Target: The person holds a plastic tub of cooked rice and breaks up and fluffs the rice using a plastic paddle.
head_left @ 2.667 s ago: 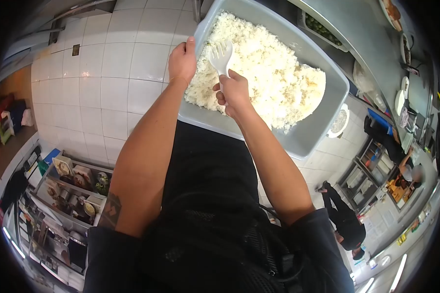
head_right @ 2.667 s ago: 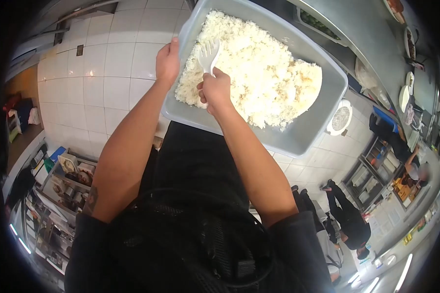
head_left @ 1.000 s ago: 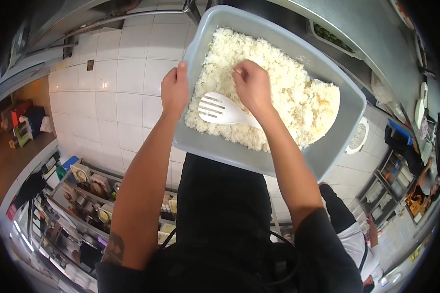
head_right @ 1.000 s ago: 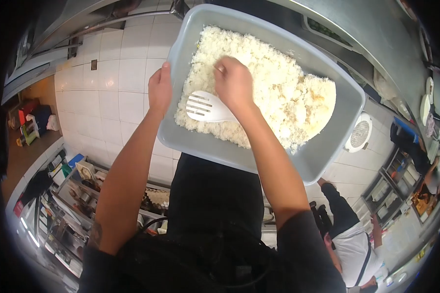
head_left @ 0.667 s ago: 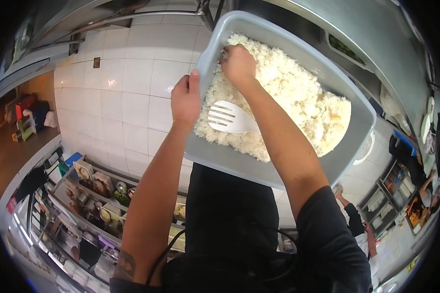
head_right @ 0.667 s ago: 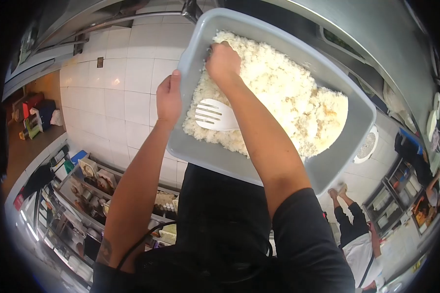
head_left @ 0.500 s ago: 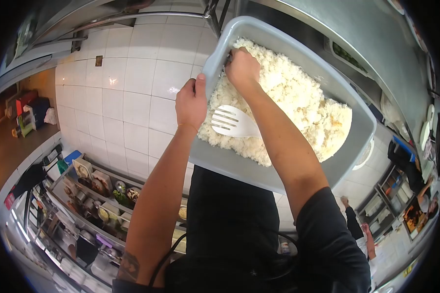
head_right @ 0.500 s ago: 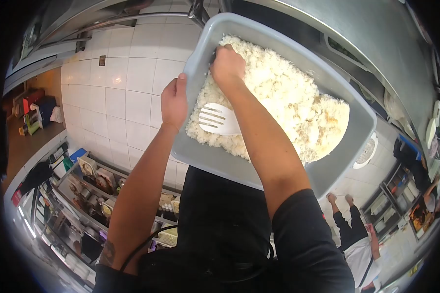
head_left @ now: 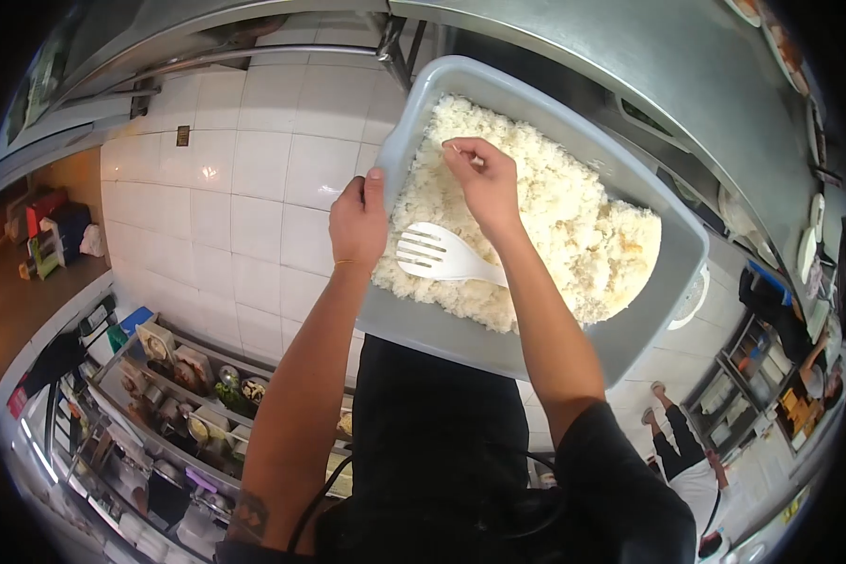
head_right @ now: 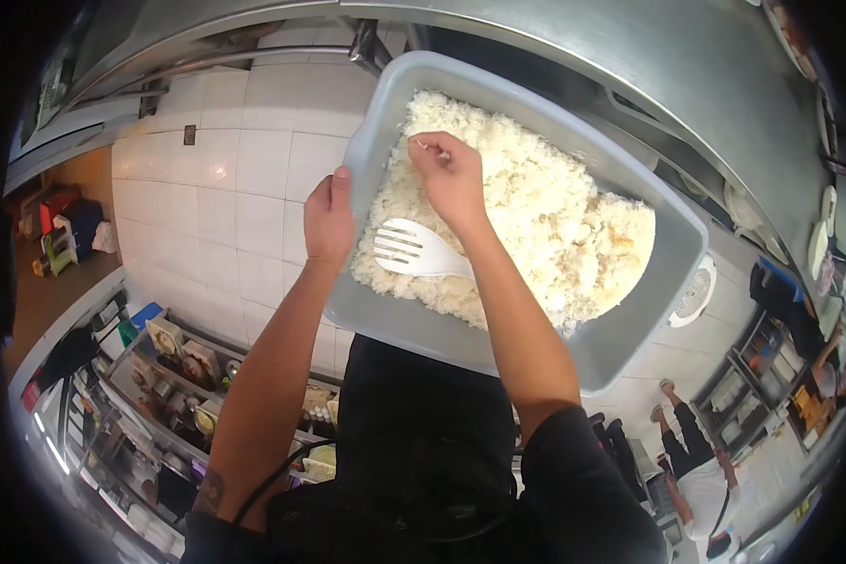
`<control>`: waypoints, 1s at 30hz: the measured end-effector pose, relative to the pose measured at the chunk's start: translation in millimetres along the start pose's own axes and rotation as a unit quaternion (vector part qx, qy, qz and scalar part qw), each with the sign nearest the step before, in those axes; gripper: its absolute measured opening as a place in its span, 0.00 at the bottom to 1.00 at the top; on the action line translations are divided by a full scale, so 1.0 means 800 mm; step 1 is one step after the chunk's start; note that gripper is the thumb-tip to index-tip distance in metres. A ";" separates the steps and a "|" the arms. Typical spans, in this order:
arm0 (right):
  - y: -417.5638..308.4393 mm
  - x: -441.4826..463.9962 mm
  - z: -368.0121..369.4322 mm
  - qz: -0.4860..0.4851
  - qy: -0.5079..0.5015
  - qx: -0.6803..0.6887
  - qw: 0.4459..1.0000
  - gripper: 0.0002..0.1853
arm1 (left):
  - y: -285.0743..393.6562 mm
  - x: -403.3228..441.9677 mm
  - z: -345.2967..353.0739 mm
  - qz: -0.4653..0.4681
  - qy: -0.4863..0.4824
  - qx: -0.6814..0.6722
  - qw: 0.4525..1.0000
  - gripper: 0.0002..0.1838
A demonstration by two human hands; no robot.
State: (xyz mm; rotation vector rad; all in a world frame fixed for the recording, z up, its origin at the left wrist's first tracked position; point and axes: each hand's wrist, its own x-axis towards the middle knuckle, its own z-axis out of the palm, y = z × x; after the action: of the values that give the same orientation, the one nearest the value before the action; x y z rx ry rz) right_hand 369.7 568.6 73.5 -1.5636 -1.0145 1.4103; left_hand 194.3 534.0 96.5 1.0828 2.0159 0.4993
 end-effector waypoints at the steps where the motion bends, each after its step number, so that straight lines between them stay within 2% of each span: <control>1: -0.022 -0.017 -0.010 0.061 -0.007 0.081 0.995 0.07 | -0.001 0.000 0.001 0.003 -0.005 -0.003 1.000 0.31; 2: -0.035 -0.031 -0.020 0.119 -0.012 0.163 0.979 0.08 | -0.005 0.002 0.003 -0.007 -0.007 -0.008 1.000 0.31; 3: -0.039 -0.041 -0.028 0.114 -0.005 0.162 0.980 0.08 | -0.006 0.004 0.004 -0.015 -0.010 -0.012 1.000 0.31; 5: -0.046 -0.059 -0.044 0.137 -0.036 0.276 0.951 0.10 | -0.007 0.002 0.006 -0.002 -0.002 -0.014 1.000 0.30; 8: -0.057 -0.090 -0.059 0.147 -0.019 0.216 0.965 0.12 | -0.034 0.011 0.021 0.063 0.042 -0.073 0.994 0.28; 9: -0.058 -0.105 -0.063 0.134 -0.009 0.205 0.969 0.12 | -0.045 0.018 0.019 0.057 0.001 -0.059 0.997 0.27; 10: -0.055 -0.120 -0.065 0.134 -0.005 0.194 0.972 0.13 | -0.061 0.027 0.030 0.070 0.000 -0.132 0.989 0.28; 11: -0.050 -0.137 -0.066 0.118 0.005 0.155 0.981 0.09 | -0.039 0.018 0.023 0.038 -0.020 -0.143 0.989 0.28; 12: -0.057 -0.157 -0.070 0.143 0.004 0.150 0.978 0.08 | -0.012 0.005 0.012 0.038 -0.049 -0.148 0.987 0.29; 13: -0.065 -0.179 -0.074 0.130 0.015 0.124 0.984 0.11 | -0.012 0.005 0.010 0.046 -0.059 -0.155 0.985 0.28; 16: -0.097 -0.239 -0.091 0.165 0.030 0.203 0.965 0.12 | -0.032 0.020 0.019 0.085 -0.052 -0.178 0.979 0.27; 22: -0.143 -0.320 -0.127 0.091 0.099 0.281 0.950 0.09 | -0.041 0.026 0.017 0.127 -0.059 -0.172 0.975 0.23; 24: -0.158 -0.340 -0.135 0.018 0.125 0.314 0.941 0.07 | -0.036 0.007 0.008 0.242 0.086 -0.032 0.966 0.19; 25: -0.165 -0.347 -0.140 0.007 0.136 0.342 0.930 0.06 | -0.033 -0.004 0.004 0.247 0.086 -0.034 0.965 0.19; 27: -0.175 -0.353 -0.146 -0.016 0.154 0.342 0.927 0.06 | -0.030 -0.030 0.002 0.292 0.178 0.014 0.940 0.16; 28: -0.179 -0.353 -0.146 -0.035 0.171 0.344 0.922 0.06 | -0.028 -0.044 0.005 0.292 0.183 0.018 0.939 0.16; 30: -0.186 -0.350 -0.142 -0.037 0.185 0.343 0.920 0.06 | -0.021 -0.071 0.018 0.283 0.001 -0.199 0.938 0.11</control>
State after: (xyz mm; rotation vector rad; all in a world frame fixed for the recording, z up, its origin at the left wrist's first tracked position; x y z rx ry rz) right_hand 456.3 360.8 323.6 -1.1748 -0.2889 1.1721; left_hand 215.3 477.3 102.1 1.3861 1.4839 1.1470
